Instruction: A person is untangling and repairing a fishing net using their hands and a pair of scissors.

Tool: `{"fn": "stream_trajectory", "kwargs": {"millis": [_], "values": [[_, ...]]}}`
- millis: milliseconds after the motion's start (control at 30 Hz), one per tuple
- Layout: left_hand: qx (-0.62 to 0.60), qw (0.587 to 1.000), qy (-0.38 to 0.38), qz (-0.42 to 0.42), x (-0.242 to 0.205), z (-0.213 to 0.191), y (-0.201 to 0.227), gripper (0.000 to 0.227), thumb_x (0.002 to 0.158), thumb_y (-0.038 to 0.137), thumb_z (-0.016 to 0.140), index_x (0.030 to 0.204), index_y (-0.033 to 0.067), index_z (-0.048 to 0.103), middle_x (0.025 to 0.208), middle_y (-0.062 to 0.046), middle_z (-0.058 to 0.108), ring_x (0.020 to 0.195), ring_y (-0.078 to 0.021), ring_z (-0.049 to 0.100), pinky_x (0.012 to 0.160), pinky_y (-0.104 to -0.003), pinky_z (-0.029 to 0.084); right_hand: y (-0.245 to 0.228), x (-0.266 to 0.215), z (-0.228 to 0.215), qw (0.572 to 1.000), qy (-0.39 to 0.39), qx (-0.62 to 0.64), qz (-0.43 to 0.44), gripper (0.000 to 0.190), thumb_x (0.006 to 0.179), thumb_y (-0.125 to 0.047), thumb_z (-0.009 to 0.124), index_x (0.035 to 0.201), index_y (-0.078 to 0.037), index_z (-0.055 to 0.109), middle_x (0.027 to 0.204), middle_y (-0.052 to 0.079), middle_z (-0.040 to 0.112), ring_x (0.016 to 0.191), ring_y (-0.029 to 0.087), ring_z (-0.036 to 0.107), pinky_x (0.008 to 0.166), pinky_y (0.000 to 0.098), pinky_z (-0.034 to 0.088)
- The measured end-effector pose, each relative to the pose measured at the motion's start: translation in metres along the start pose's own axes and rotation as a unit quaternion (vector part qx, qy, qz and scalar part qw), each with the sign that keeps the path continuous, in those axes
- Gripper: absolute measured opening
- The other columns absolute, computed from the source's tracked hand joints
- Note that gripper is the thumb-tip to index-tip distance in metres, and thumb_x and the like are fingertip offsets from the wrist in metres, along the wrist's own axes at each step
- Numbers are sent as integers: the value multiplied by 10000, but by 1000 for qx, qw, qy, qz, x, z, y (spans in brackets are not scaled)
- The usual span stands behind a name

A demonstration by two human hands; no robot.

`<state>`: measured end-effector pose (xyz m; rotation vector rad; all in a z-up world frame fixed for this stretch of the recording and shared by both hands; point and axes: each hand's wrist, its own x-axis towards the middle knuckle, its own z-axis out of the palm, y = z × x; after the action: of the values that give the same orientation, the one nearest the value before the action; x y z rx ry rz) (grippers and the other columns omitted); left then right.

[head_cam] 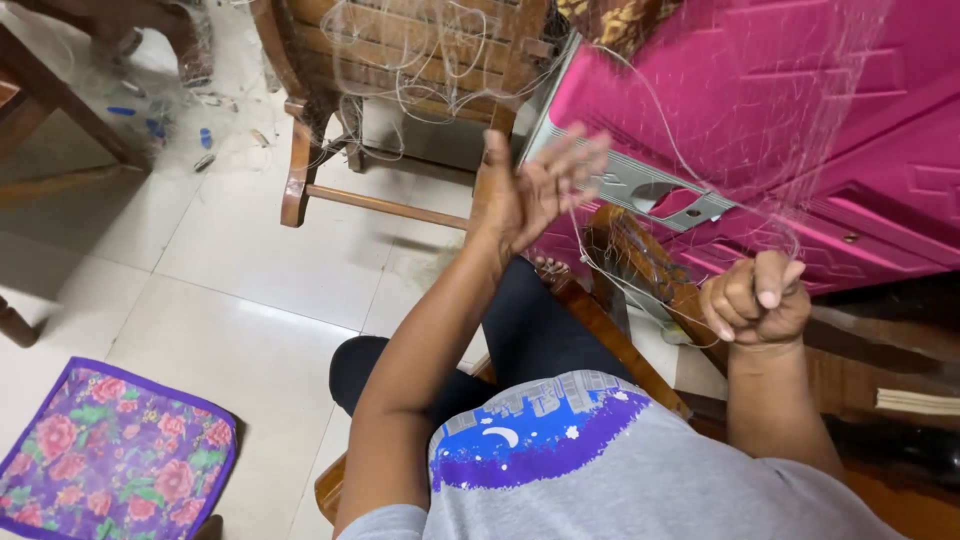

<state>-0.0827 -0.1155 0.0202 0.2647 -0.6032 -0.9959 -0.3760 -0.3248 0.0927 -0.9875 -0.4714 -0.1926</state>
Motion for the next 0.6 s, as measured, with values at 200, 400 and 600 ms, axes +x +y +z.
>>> {"fn": "stream_trajectory", "kwargs": {"millis": [200, 400, 600], "values": [[-162, 953, -18, 257, -48, -45, 74, 1262, 969, 1044, 612, 1949, 294, 350, 1615, -162, 783, 1498, -316, 761, 1442, -582, 537, -3, -21, -54, 996, 82, -41, 4, 465, 1365, -547, 479, 1169, -267, 795, 701, -90, 362, 553, 60, 354, 494, 228, 510], [-210, 915, 105, 330, -112, -50, 108, 332, 1193, 418, 736, 1260, 107, 642, 1192, 7, 690, 1066, -137, 723, 1178, -357, 614, 19, -5, -89, 971, 225, -75, 27, 384, 1291, -642, 593, 1117, -342, 758, 679, -122, 383, 553, 20, 406, 548, 188, 482], [-81, 902, 229, 356, -142, -113, 78, 266, 1260, 251, 705, 1497, 131, 689, 1350, 122, 746, 1102, 10, 704, 1213, -279, 649, 52, -1, -158, 972, 233, -21, 16, 309, 1317, -601, 513, 1318, -380, 728, 703, -152, 310, 564, -5, 387, 899, 259, 648]]}}
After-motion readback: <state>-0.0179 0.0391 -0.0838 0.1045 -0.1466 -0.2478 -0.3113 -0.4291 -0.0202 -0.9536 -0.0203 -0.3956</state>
